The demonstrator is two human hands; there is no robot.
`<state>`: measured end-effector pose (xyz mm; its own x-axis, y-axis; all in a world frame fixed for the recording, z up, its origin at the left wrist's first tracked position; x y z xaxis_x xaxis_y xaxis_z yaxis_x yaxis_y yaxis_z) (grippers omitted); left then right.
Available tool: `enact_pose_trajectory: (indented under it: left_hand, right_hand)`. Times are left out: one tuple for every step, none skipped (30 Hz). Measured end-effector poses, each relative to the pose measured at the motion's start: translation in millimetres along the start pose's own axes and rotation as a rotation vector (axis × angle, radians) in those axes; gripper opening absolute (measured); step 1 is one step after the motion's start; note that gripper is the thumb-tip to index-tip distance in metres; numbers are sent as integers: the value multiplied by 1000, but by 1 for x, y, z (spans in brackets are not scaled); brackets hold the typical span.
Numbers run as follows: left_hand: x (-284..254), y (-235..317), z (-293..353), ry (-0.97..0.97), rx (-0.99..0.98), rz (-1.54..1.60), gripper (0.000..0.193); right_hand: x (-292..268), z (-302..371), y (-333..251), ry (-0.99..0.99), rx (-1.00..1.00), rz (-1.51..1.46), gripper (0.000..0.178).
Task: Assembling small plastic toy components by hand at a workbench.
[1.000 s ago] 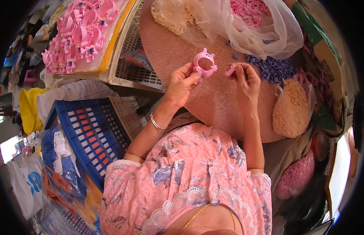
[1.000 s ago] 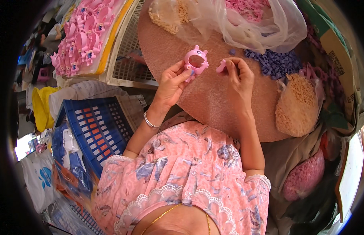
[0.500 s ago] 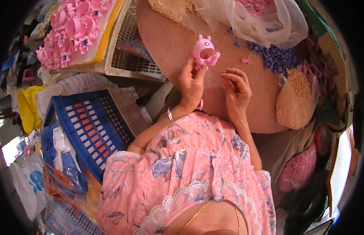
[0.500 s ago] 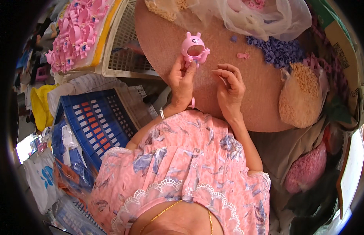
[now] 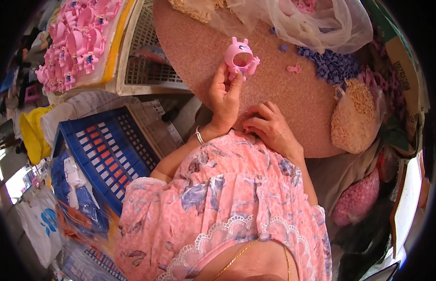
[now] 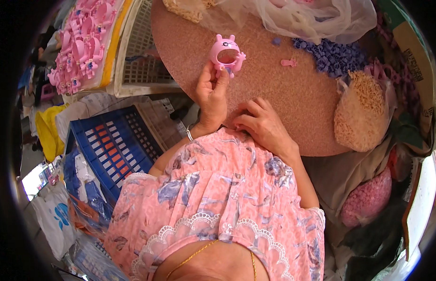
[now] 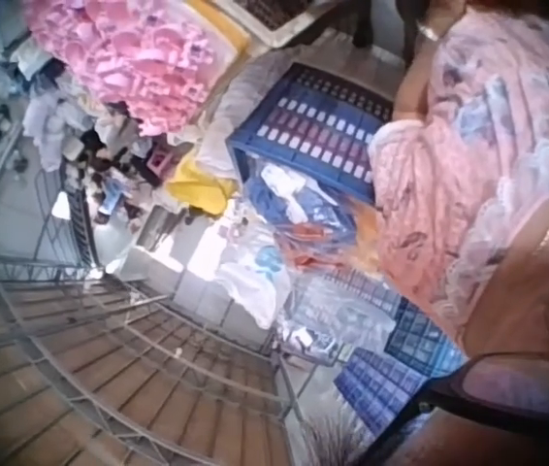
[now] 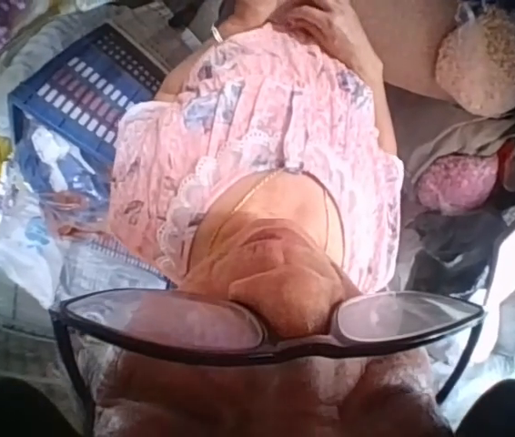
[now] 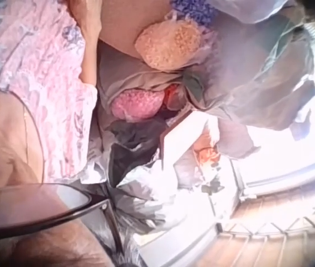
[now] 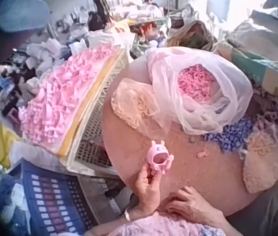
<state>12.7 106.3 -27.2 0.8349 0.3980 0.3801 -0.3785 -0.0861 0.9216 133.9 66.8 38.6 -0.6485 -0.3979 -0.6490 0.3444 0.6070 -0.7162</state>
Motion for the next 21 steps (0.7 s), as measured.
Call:
enact_pose_trajectory:
  left_hand:
    - [1, -2, -1, -17, -34, 30, 38]
    - [-1, -2, -4, -19, -30, 30, 38]
    - [2, -8, -5, -77, -92, 113, 39]
    - [6, -12, -5, -136, -154, 196, 40]
    - [5, -9, -5, -139, -149, 196, 40]
    - [11, -12, -3, -194, -211, 215, 40]
    - [18, -14, 0, -249, -275, 232, 39]
    - [20, -12, 0, -255, -276, 232, 39]
    - [24, -13, 5, -287, -296, 176, 39]
    - [27, -14, 9, -319, -316, 120, 39]
    - [29, -12, 10, -324, -311, 120, 39]
    - [32, -11, 13, -350, -322, 116, 39]
    - [35, -10, 15, -376, -333, 112, 39]
    - [36, -9, 15, -377, -329, 112, 39]
    - [40, -6, 16, -410, -323, 95, 40]
    - [44, -4, 17, -443, -316, 77, 42]
    - [44, -4, 17, -445, -314, 79, 42]
    - [44, -4, 17, -453, -306, 60, 42]
    - [44, -4, 17, -460, -297, 42, 42]
    - [45, -3, 17, -461, -294, 43, 42]
    - [46, -1, 17, -468, -275, 40, 42]
  right_hand:
    - [3, 1, -1, -24, -30, 64, 14]
    - [7, 4, 1, -22, -34, 65, 14]
    - [-7, 11, 23, 175, 182, -77, 11]
    - [-20, 23, 44, 372, 397, -221, 8]
    - [-21, 21, 43, 375, 392, -219, 8]
    - [-35, 18, 44, 541, 428, -506, 7]
    - [-44, 18, 48, 704, 458, -798, 7]
    - [-46, 15, 48, 716, 442, -934, 9]
    - [-51, 14, 49, 719, 435, -931, 9]
    - [-54, 9, 45, 673, 395, -900, 9]
    - [-57, 5, 39, 627, 357, -868, 9]
    - [-60, 3, 34, 628, 352, -867, 9]
    - [-59, 1, 30, 621, 368, -949, 10]
    - [-57, 0, 28, 613, 383, -1030, 12]
    - [-56, 3, 30, 615, 381, -1027, 12]
    - [-60, 8, 33, 636, 349, -940, 16]
    - [-64, 10, 32, 655, 317, -853, 21]
    - [-65, 9, 31, 654, 315, -852, 21]
    - [-69, 8, 28, 661, 321, -736, 24]
    - [-73, 8, 26, 666, 326, -620, 27]
    - [-73, 7, 26, 664, 323, -619, 27]
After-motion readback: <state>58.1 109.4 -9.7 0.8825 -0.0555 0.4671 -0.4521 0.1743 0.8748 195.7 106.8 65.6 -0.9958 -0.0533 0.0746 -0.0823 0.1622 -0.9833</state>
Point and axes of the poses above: each hand's wrist, its own z-axis away from the middle knuckle, its own x-axis out of the palm, y = z × x, the point moved 10 cm from there along -z, towards the middle knuckle, and after that the axes turned 2 degrees about y, right-handed, at the moved point
